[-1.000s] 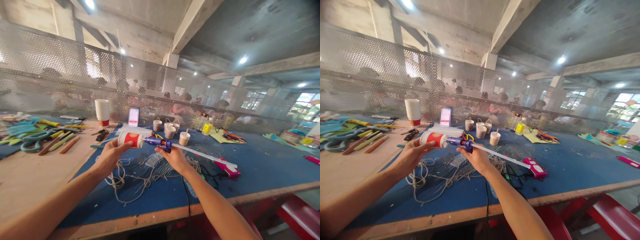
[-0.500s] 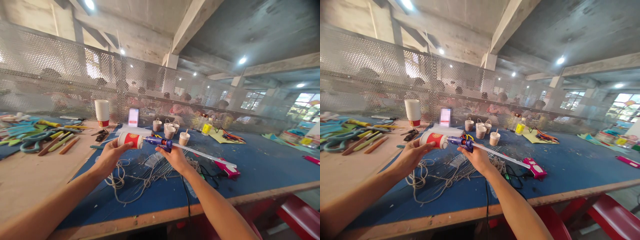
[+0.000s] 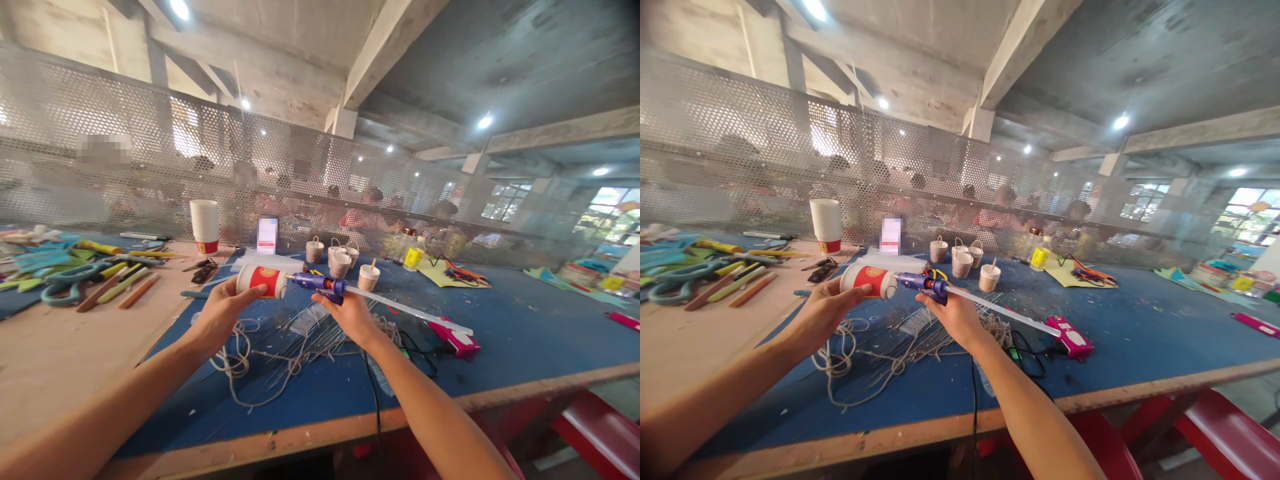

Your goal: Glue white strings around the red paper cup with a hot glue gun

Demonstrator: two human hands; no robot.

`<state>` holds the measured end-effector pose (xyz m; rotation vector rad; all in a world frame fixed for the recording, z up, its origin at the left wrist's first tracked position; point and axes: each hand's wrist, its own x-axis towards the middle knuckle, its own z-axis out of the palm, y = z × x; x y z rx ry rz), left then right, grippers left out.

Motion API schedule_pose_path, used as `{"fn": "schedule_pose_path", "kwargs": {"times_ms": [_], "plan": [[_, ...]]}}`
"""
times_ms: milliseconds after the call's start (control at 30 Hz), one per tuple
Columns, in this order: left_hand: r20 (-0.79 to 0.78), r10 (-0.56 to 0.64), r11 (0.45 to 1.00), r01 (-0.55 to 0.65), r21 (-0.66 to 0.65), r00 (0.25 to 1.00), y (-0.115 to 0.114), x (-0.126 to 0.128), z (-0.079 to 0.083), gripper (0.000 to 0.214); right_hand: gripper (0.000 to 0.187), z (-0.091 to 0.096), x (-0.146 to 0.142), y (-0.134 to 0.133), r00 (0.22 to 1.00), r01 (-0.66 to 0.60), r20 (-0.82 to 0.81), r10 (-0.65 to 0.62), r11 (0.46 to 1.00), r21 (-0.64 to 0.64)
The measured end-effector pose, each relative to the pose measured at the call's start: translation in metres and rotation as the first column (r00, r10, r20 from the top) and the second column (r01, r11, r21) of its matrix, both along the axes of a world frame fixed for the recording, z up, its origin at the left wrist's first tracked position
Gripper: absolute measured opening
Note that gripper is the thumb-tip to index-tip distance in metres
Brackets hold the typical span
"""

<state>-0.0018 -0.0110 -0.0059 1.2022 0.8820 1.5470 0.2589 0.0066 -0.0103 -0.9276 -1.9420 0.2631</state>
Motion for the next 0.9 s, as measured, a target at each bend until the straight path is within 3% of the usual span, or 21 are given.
{"fn": "schedule_pose_path", "kwargs": {"times_ms": [700, 767, 900], "plan": [[-0.008, 0.036, 0.999, -0.036, 0.002, 0.999, -0.005, 0.004, 0.008, 0.032, 0.037, 0.002, 0.000, 0.001, 1.000, 0.027, -0.013, -0.028, 0.999, -0.040], [0.013, 0.026, 1.000, -0.026, 0.002, 1.000, -0.006, 0.004, 0.009, 0.030, 0.037, 0.002, 0.000, 0.002, 0.999, 0.021, -0.047, -0.025, 0.996, -0.091], [0.044, 0.004, 1.000, -0.004, -0.006, 0.999, -0.003, 0.001, 0.007, 0.030, 0.039, 0.003, 0.000, 0.006, 0.976, -0.034, -0.217, -0.037, 0.948, -0.317]]}}
